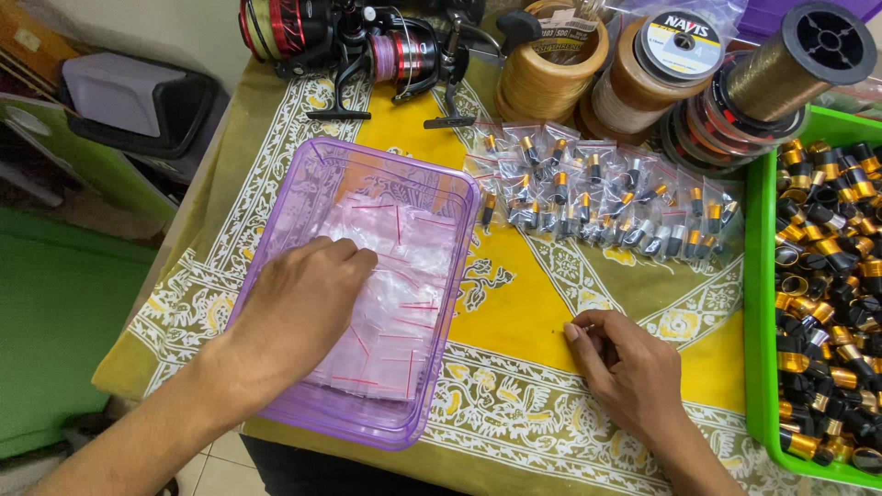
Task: The person picks up a fishing line guide from a green tray, places it inside a small plastic bag, and then puts the bag into a purple container.
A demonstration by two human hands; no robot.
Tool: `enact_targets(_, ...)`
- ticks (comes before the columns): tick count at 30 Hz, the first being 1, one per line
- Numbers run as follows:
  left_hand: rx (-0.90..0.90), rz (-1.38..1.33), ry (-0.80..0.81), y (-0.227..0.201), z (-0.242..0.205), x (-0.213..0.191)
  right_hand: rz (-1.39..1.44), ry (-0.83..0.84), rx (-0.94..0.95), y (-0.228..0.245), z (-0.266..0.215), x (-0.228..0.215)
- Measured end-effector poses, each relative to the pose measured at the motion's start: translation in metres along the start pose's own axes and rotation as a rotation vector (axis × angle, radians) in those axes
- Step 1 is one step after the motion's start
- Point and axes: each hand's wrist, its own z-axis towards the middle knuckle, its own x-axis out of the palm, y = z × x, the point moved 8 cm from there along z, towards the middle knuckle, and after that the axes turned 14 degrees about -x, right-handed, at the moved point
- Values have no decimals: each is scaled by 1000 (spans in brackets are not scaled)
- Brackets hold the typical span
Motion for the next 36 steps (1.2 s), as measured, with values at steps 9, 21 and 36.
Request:
enact_targets(9, 85, -398, -291, -16, -19, -80, 15, -2, -27, 2, 0, -1)
enact_targets(21, 652, -1066, -280, -145, -96, -104, 20, 16, -30, 3, 0, -1)
enact_targets(36, -39, -1480, 95, -202, -14, 3, 947, -199, 189, -39, -21, -26)
